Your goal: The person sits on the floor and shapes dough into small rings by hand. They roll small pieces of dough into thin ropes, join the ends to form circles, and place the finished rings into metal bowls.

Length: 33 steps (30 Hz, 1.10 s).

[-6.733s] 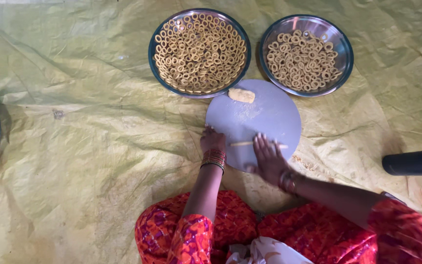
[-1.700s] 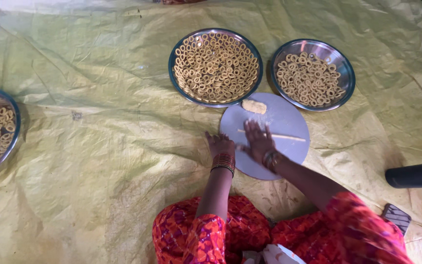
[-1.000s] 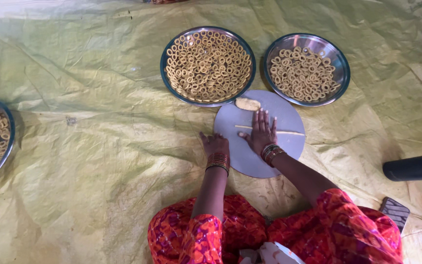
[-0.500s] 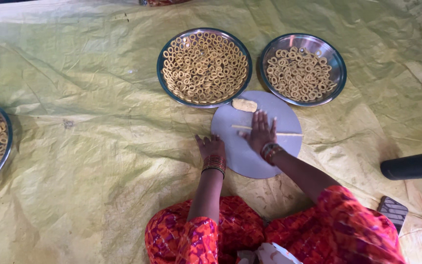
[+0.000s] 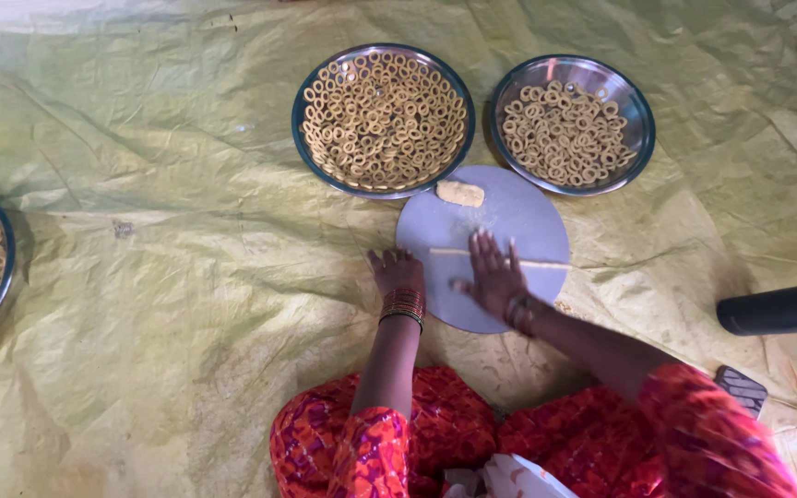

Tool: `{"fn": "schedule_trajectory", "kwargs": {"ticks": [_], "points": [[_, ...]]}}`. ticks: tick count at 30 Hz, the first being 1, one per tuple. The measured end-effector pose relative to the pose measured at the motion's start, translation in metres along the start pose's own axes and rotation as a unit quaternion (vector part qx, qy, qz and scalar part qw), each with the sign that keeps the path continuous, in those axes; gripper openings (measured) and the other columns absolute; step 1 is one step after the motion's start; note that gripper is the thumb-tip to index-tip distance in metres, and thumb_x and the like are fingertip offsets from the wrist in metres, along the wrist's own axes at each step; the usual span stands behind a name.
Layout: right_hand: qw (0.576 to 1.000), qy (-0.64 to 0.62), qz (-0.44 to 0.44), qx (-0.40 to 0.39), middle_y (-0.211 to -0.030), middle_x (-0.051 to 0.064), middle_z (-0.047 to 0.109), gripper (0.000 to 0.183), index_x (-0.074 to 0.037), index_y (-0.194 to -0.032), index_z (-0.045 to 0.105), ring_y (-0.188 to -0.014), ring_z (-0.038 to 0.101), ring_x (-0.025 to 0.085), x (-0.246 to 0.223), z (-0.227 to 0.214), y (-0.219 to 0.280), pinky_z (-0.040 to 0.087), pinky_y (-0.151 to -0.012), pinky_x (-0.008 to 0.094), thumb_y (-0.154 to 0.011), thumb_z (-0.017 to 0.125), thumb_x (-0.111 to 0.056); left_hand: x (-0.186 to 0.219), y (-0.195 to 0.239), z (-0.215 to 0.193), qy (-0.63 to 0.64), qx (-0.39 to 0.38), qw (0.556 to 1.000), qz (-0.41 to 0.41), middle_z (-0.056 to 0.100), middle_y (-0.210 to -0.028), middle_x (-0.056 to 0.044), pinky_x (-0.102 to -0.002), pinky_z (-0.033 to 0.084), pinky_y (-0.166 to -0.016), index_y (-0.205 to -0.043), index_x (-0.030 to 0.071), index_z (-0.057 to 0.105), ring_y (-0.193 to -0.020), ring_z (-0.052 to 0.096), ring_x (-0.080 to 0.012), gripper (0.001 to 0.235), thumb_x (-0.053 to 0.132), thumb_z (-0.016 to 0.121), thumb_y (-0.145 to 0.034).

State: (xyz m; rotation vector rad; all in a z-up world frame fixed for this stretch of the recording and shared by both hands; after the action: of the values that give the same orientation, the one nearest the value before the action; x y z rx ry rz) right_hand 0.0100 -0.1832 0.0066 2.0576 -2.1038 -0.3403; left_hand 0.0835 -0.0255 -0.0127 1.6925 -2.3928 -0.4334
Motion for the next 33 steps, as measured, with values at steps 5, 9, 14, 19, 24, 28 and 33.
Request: {"fn": "schedule_trajectory", "kwargs": {"ticks": [5, 9, 14, 19, 24, 28, 33], "points": [[0.991, -0.041, 0.113, 0.06, -0.172, 0.017, 0.003, 0.101, -0.002, -0.161, 0.003, -0.159, 0.0, 0.031, 0.048, -0.034, -0.055, -0.001, -0.125, 0.059, -0.097, 0.035, -0.074, 0.0, 0.002, -0.004, -0.003, -0.025, 1.0, -0.002, 0.039, -0.161, -0.001, -0.061, 0.006, -0.122, -0.152, 0.015, 0.046, -0.147, 0.035, -0.0299, 0.054, 0.024, 0.048, -0.098], [0.998, -0.02, 0.04, 0.034, -0.17, 0.018, 0.003, 0.108, -0.001, -0.161, 0.002, -0.157, -0.001, 0.031, 0.028, -0.014, -0.007, 0.0, -0.123, 0.055, -0.092, 0.034, -0.078, -0.002, -0.004, 0.002, 0.016, 0.002, 1.0, -0.003, 0.043, -0.159, -0.002, -0.061, 0.008, -0.122, -0.151, 0.013, 0.047, -0.147, 0.036, -0.0305, 0.049, 0.017, 0.042, -0.102], [0.999, -0.005, 0.0, -0.05, -0.171, 0.015, 0.001, 0.108, -0.005, -0.161, 0.002, -0.158, -0.001, 0.026, 0.007, 0.015, 0.041, 0.0, -0.123, 0.054, -0.089, 0.03, -0.081, -0.003, -0.005, 0.002, 0.032, 0.037, 0.999, -0.002, 0.043, -0.159, -0.003, -0.061, 0.011, -0.123, -0.15, 0.011, 0.048, -0.147, 0.038, -0.0314, 0.046, 0.017, 0.041, -0.105], [0.994, -0.05, 0.094, 0.029, -0.171, 0.014, 0.003, 0.104, -0.002, -0.161, 0.002, -0.158, -0.001, 0.028, 0.039, -0.032, -0.03, -0.003, -0.123, 0.056, -0.093, 0.029, -0.076, 0.006, 0.005, -0.001, -0.024, -0.021, 0.999, -0.006, 0.045, -0.159, -0.007, -0.059, 0.014, -0.123, -0.149, 0.011, 0.051, -0.148, 0.037, -0.033, 0.046, 0.02, 0.044, -0.105], [0.992, -0.045, 0.11, 0.039, -0.171, 0.016, 0.004, 0.103, -0.001, -0.161, 0.002, -0.158, 0.0, 0.03, 0.033, -0.033, -0.032, -0.002, -0.124, 0.056, -0.095, 0.028, -0.076, 0.0, 0.003, -0.007, 0.007, 0.011, 1.0, -0.017, 0.04, -0.159, -0.005, -0.061, 0.013, -0.121, -0.15, 0.012, 0.046, -0.145, 0.036, -0.0329, 0.049, 0.018, 0.044, -0.101], [0.999, -0.036, -0.01, -0.03, -0.17, 0.019, 0.0, 0.105, -0.001, -0.161, -0.002, -0.157, -0.004, 0.031, 0.01, 0.001, 0.039, 0.002, -0.122, 0.052, -0.093, 0.031, -0.075, 0.002, -0.005, 0.006, 0.015, -0.003, 1.0, -0.009, 0.042, -0.16, -0.006, -0.058, 0.015, -0.122, -0.15, 0.011, 0.049, -0.147, 0.037, -0.0321, 0.047, 0.019, 0.044, -0.103], [0.996, 0.014, -0.021, -0.09, -0.171, 0.018, -0.006, 0.103, -0.003, -0.16, -0.007, -0.157, -0.007, 0.03, 0.025, 0.025, 0.089, 0.0, -0.123, 0.054, -0.096, 0.029, -0.075, 0.002, -0.008, 0.005, 0.01, 0.013, 1.0, -0.008, 0.042, -0.16, -0.006, -0.058, 0.015, -0.122, -0.147, 0.009, 0.051, -0.144, 0.04, -0.0319, 0.046, 0.018, 0.044, -0.102]]}}
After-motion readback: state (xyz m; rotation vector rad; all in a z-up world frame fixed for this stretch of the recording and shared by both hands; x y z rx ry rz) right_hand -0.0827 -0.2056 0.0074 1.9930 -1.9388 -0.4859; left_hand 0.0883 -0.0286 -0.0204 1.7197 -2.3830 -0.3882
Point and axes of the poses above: each hand's wrist, its own y-axis away from the middle knuckle, its own z-axis out of the palm, x = y × z, the point moved 9 cm from there along -y, towards the middle knuckle
